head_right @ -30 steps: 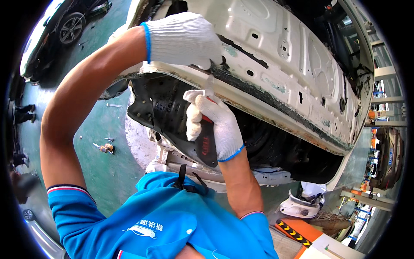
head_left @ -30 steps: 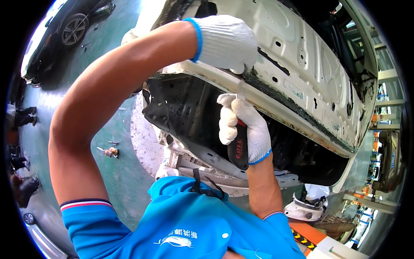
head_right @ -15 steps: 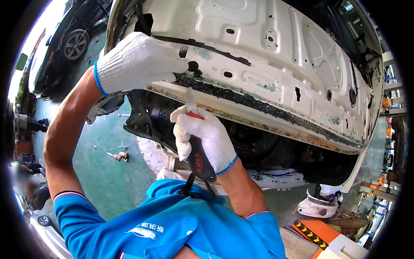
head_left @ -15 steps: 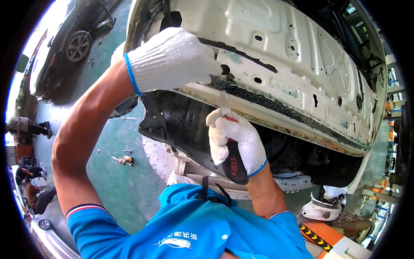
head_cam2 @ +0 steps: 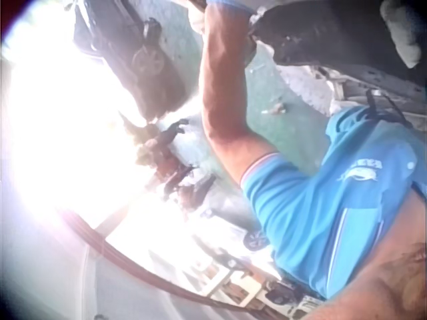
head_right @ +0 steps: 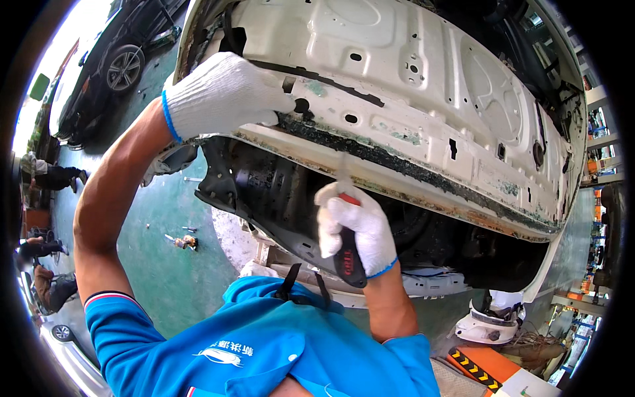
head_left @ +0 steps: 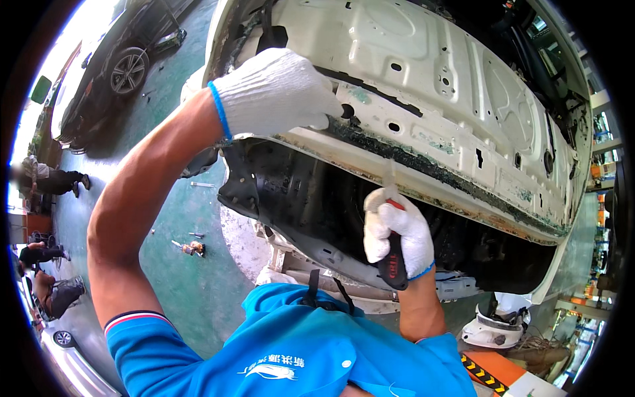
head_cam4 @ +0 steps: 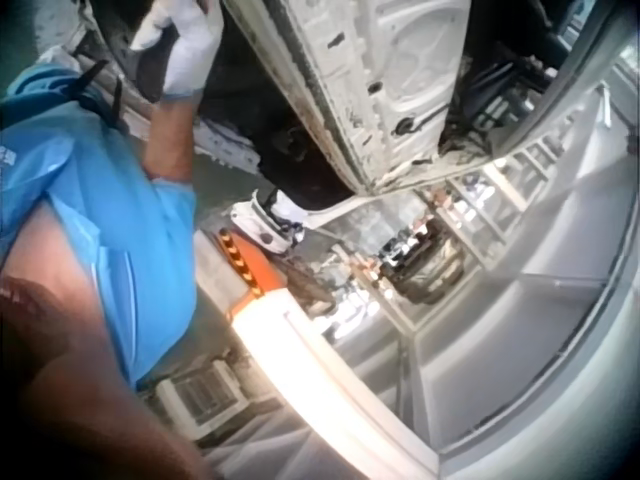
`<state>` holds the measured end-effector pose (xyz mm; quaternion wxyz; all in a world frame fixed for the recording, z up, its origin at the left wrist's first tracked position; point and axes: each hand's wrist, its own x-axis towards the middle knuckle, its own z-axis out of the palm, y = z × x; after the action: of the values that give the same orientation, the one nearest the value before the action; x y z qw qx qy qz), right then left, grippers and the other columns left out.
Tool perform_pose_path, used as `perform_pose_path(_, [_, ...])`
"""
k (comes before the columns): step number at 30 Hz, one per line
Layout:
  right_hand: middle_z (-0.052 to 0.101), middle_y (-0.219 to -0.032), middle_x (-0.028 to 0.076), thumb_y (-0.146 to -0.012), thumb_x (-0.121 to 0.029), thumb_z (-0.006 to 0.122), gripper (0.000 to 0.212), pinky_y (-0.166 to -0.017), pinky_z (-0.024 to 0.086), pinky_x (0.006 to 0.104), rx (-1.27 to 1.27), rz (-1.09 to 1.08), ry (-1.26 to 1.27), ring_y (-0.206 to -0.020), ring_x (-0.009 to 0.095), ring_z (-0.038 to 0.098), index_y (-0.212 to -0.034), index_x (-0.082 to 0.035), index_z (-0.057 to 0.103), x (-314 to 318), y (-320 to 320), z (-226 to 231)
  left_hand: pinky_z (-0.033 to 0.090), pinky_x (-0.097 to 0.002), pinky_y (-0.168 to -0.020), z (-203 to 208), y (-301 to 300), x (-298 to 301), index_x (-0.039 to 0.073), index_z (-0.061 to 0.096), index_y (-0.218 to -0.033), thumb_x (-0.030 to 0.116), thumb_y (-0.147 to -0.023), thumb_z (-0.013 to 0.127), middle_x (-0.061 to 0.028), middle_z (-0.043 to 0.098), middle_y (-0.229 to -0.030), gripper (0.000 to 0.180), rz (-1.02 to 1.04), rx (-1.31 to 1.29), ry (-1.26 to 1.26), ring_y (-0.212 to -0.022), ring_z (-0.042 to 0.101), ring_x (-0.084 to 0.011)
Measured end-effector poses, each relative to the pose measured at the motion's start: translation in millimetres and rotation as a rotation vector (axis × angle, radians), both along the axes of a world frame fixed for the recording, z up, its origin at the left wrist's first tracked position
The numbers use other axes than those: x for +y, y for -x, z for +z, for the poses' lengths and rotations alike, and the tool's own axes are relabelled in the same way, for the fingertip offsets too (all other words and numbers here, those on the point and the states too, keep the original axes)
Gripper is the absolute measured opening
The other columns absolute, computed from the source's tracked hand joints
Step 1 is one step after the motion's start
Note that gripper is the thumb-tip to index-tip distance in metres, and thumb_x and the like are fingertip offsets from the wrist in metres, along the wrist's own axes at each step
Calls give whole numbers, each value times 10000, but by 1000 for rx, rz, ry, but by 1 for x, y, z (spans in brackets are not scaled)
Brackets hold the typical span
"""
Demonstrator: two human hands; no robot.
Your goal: The person uses a utility knife to scrape and remove old sealant from the edge of a car's windshield frame. They work along the perimeter of the frame, carefully cutting away the material to clean the surface.
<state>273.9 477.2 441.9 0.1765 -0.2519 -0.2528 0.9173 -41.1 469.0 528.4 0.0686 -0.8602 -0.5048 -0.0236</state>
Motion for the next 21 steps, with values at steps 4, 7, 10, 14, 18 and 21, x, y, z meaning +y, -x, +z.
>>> perform_pose_path(4, [520, -706, 20, -986, -215, 720, 273, -450, 449, 292, 7, -40, -103, -511, 134, 517, -1145, -16, 621, 10, -38, -10, 596, -420, -725, -19, 10, 5, 169, 794, -1081, 115, -848, 738, -114, 752, -908, 245, -79, -72, -170, -848, 741, -340])
perform_pose_path(7, [545, -688, 44, -981, -174, 709, 251, -422, 435, 291, -47, -136, -226, -487, 141, 528, -1140, -17, 593, 7, -66, -9, 606, -411, -742, -10, 5, 4, 186, 796, -1118, 120, -861, 736, -122, 757, -909, 271, -36, -85, -110, -841, 744, -337])
perform_pose_path(10, [612, -705, 83, -917, -186, 767, 323, -452, 505, 307, -216, 5, -279, -509, 173, 586, -1092, 37, 612, -21, -51, 1, 610, -405, -756, -20, 9, 5, 195, 781, -1193, 173, -885, 761, -111, 765, -948, 309, 12, -115, -107, -840, 745, -317])
perform_pose_path(14, [651, -745, 102, -948, -132, 694, 238, -577, 542, 310, -237, 199, -285, -586, 182, 640, -1095, 46, 633, -42, 3, 1, 616, -371, -754, -14, 5, 5, 207, 793, -1176, 178, -882, 786, -87, 781, -956, 296, 48, -23, -98, -825, 756, -282])
perform_pose_path(18, [649, -732, 100, -937, -190, 726, 299, -556, 554, 303, -228, 185, -403, -567, 183, 643, -1090, 44, 622, -36, 41, -3, 606, -369, -716, -8, 4, 10, 191, 809, -1072, 136, -877, 779, -98, 771, -878, 205, -6, -41, -93, -779, 746, -292])
perform_pose_path(21, [633, -734, 91, -947, -268, 754, 374, -523, 559, 299, -201, 177, -464, -561, 182, 646, -1102, 39, 609, -30, 57, -1, 609, -371, -717, 2, -2, 10, 153, 817, -1008, 133, -882, 774, -105, 774, -859, 135, -8, -37, -60, -786, 755, -294])
